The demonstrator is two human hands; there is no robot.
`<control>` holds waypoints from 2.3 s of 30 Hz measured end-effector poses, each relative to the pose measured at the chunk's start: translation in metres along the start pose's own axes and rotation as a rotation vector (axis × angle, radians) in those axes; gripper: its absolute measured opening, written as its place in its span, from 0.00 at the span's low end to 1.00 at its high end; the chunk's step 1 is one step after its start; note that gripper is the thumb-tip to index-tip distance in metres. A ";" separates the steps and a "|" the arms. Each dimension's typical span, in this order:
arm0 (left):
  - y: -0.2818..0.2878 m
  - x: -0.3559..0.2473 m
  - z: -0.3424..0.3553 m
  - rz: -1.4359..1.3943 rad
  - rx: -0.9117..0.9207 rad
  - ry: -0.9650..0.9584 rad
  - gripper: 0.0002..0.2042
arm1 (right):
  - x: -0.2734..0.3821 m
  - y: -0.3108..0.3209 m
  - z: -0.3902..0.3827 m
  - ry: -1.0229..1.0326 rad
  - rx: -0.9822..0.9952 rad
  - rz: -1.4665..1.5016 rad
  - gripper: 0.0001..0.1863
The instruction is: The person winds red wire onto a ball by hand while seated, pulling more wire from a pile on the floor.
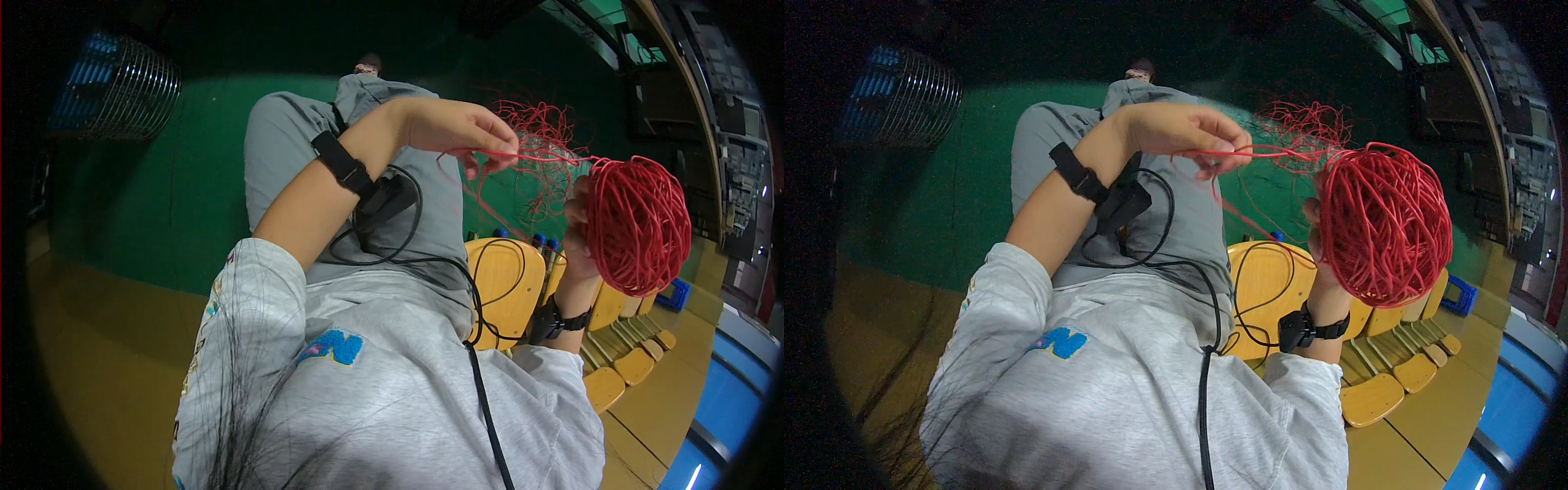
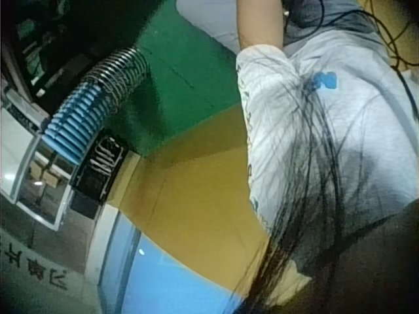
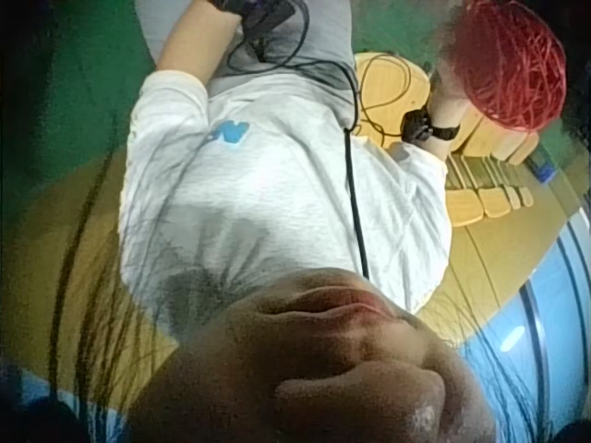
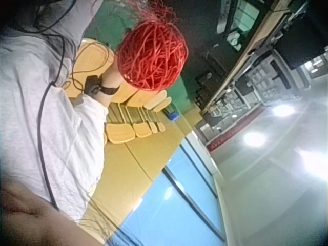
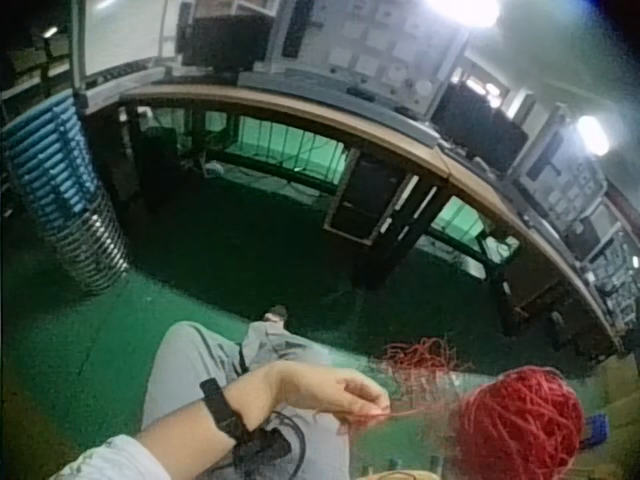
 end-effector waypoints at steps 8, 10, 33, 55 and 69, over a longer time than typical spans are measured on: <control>0.087 -0.002 -0.019 0.155 -0.635 -0.238 0.11 | 0.009 0.005 -0.007 0.037 0.024 0.023 0.31; 0.116 -0.008 -0.035 -0.079 -0.780 -0.402 0.08 | 0.012 0.006 -0.010 0.058 0.024 0.010 0.31; 0.220 -0.003 -0.117 -0.644 -1.090 -0.608 0.08 | 0.082 0.011 -0.063 0.451 -0.068 -0.046 0.42; 0.173 0.031 -0.081 -0.313 -0.750 -0.098 0.47 | 0.079 -0.013 -0.048 0.449 0.042 -0.013 0.43; 0.149 0.067 -0.003 0.030 -0.866 0.091 0.25 | 0.022 -0.112 0.055 0.182 0.273 -0.154 0.38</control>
Point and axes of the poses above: each hand's wrist, its own z-axis towards the middle knuckle, its own y-axis out of the back of the hand, x = y × z, the point moved 10 cm from there along z, towards the middle knuckle, and after that the axes turned 4 degrees about -x, right-handed, at the moved point
